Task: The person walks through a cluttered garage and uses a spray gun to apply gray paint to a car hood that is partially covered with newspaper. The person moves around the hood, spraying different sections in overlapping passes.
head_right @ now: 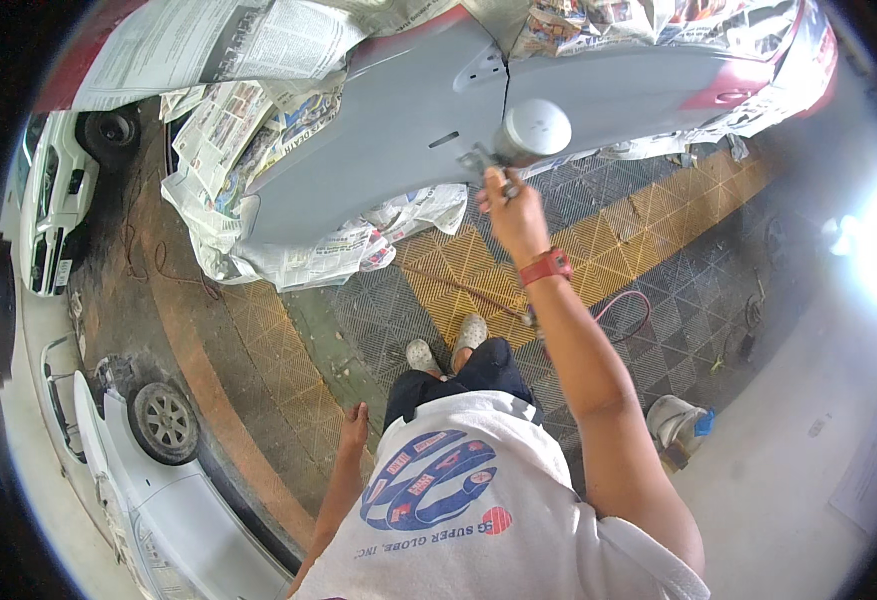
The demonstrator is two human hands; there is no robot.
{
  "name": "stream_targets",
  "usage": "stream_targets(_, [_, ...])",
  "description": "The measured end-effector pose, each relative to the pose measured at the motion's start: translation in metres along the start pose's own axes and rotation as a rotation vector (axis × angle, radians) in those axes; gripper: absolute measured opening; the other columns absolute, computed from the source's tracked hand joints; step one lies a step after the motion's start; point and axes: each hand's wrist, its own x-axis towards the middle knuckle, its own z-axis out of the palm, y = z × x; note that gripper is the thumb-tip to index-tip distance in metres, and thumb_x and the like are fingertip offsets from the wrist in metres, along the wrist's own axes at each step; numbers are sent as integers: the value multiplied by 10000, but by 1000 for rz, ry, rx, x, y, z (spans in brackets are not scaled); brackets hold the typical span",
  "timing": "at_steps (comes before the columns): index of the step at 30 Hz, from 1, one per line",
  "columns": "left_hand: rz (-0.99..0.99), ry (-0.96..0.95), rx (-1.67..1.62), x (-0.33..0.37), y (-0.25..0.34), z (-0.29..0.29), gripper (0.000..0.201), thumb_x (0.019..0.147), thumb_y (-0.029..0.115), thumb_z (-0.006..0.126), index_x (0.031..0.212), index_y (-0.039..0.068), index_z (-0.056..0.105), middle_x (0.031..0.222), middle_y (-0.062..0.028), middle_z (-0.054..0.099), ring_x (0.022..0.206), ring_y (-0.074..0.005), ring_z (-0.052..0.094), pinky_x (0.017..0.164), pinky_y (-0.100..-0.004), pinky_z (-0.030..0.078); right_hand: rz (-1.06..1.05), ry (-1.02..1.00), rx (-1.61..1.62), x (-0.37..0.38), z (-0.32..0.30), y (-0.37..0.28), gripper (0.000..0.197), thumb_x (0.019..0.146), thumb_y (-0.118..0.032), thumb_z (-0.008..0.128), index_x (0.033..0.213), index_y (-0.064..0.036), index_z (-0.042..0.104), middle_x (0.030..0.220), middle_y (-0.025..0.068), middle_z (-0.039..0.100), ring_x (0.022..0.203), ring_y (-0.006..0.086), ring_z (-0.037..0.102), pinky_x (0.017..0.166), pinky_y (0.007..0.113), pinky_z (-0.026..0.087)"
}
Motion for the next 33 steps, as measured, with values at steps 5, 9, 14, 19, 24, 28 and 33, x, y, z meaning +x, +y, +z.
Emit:
stream_targets(5, [-50,24,184,-12,7,0,675,1078,536,547,1416,-41,630,1332,-244,713,1261,-404,664,1087,-465,489,-124,245,-124,32,-67,-16,516,1101,-470,593,1190,23,716,799,64,754,604,138,676,506,312,517])
stream_targets(9, [-99,43,193,-19,7,5,670,1075,530,551,1413,-42,636,1360,-261,697,1300,-404,648,1109,-469,480,-205,362,-195,32,-76,-35,547,1102,-494,566,1171,29,712,794,82,757,619,158,702,475,326,529])
stream_targets(14, [-110,-2,110,-1,-23,-11,671,1077,521,559,1428,-46,626,1390,-267,682,1329,-388,639,1128,-454,473,-114,153,-99,5,-17,-45,528,1116,-477,545,1139,27,699,806,70,751,622,133,690,449,308,519])
stream_targets(19, [-63,17,-20,12,-21,-18,648,1082,499,574,1420,-51,630,1372,-247,699,1300,-365,659,1109,-436,486,-100,-56,-57,-40,79,-34,503,1138,-431,520,1225,35,689,807,52,749,623,99,669,443,268,489])
stream_targets(24, [-22,72,-34,38,-37,-54,639,1077,484,602,1416,-56,631,1342,-218,722,1265,-346,678,1092,-418,497,-169,-155,-166,-83,175,-19,528,1125,-420,554,1330,55,660,843,83,774,714,132,716,607,306,562])
stream_targets(28, [-79,62,-74,53,-52,-91,650,1076,485,604,1426,-64,618,1368,-235,704,1275,-341,671,1091,-416,497,-263,-232,-202,-107,246,-25,587,1080,-453,593,1426,19,635,843,267,753,880,448,758,831,481,588])
stream_targets(33, [-165,31,-129,59,-59,-131,648,1075,487,611,1425,-57,619,1393,-233,689,1278,-342,665,1081,-420,496,-208,-331,-156,-121,309,-50,579,1083,-461,596,1426,3,640,820,237,743,799,365,768,739,463,592])
